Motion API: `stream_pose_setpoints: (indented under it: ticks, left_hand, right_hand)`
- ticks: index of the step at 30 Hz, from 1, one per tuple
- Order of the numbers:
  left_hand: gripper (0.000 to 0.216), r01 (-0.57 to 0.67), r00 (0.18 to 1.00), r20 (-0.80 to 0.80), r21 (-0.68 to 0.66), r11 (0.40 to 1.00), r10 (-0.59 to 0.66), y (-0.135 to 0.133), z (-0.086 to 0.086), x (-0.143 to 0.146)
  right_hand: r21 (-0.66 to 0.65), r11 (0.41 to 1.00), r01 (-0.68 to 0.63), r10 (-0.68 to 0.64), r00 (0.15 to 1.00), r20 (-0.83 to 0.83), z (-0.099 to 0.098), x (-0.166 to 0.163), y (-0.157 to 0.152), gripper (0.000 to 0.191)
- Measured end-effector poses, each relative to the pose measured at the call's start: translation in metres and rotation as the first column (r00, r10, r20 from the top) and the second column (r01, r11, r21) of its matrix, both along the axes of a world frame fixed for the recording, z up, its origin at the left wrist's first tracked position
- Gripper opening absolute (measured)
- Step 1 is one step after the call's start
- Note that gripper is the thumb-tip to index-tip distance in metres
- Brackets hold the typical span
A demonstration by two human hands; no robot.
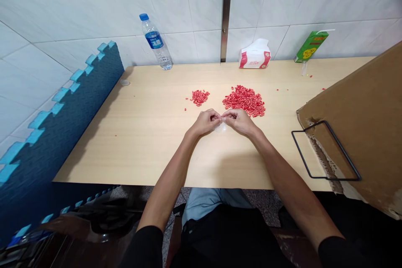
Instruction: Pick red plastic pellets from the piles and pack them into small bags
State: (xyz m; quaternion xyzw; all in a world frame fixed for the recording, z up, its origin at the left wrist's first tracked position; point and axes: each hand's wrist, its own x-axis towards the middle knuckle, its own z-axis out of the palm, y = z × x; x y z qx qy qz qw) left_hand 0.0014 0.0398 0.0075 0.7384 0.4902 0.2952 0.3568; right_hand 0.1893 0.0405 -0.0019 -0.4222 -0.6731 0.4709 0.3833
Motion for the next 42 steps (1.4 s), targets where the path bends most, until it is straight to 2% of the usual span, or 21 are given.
stream_pose_setpoints:
  ticks: [7,12,15,17,20,22,26,30,32,35,42]
  left_hand:
    - [0.032,0.005,1.0,0.006,0.03,1.0,-0.006,0.001,-0.001,0.0]
    - [0.016,0.019,1.0,0.011,0.004,1.0,-0.019,0.002,-0.003,-0.001]
    - [0.013,0.017,1.0,0.026,-0.014,1.0,-0.016,0.001,-0.001,0.0]
    - [0.014,-0.014,0.998,0.054,0.013,1.0,0.013,-0.001,0.001,0.002]
    - [0.017,-0.063,0.994,0.096,0.082,0.995,0.055,-0.004,0.006,0.007]
    - [0.018,-0.076,0.991,0.121,0.103,0.992,0.063,-0.006,0.007,0.011]
    - [0.018,-0.094,0.966,0.241,0.016,0.995,0.087,-0.007,0.004,0.016]
    - [0.02,-0.036,0.873,0.479,-0.136,0.99,0.098,-0.006,0.001,0.021]
    - [0.02,-0.018,0.829,0.546,-0.182,0.983,0.116,-0.006,0.001,0.023]
    - [0.022,-0.038,0.804,0.574,-0.213,0.976,0.157,-0.006,0.001,0.026]
    - [0.019,-0.164,0.818,0.529,-0.164,0.973,0.227,-0.005,0.001,0.027]
  right_hand:
    - [0.031,0.999,0.008,-0.009,0.999,0.049,0.007,-0.003,-0.005,0.015]
    - [0.03,0.999,0.032,-0.033,0.999,0.044,0.006,-0.005,-0.005,0.013]
    - [-0.028,0.998,0.064,-0.065,0.997,-0.049,0.003,-0.005,-0.002,0.01]
    - [-0.121,0.99,0.072,-0.091,0.984,-0.156,0.002,-0.007,0.0,0.008]
    - [-0.253,0.967,0.039,-0.12,0.942,-0.314,0.003,-0.009,-0.001,0.012]
    - [-0.293,0.956,-0.002,-0.117,0.914,-0.388,0.005,-0.011,-0.002,0.015]
    - [-0.318,0.945,-0.074,-0.092,0.875,-0.475,0.008,-0.013,-0.005,0.025]
    - [-0.312,0.947,-0.072,-0.105,0.852,-0.513,0.008,-0.015,-0.005,0.028]
    - [-0.299,0.953,-0.04,-0.126,0.849,-0.514,0.007,-0.016,-0.005,0.029]
    - [-0.273,0.962,0.005,-0.146,0.854,-0.499,0.005,-0.017,-0.005,0.029]
    - [-0.24,0.97,0.045,-0.16,0.859,-0.486,0.001,-0.018,-0.004,0.026]
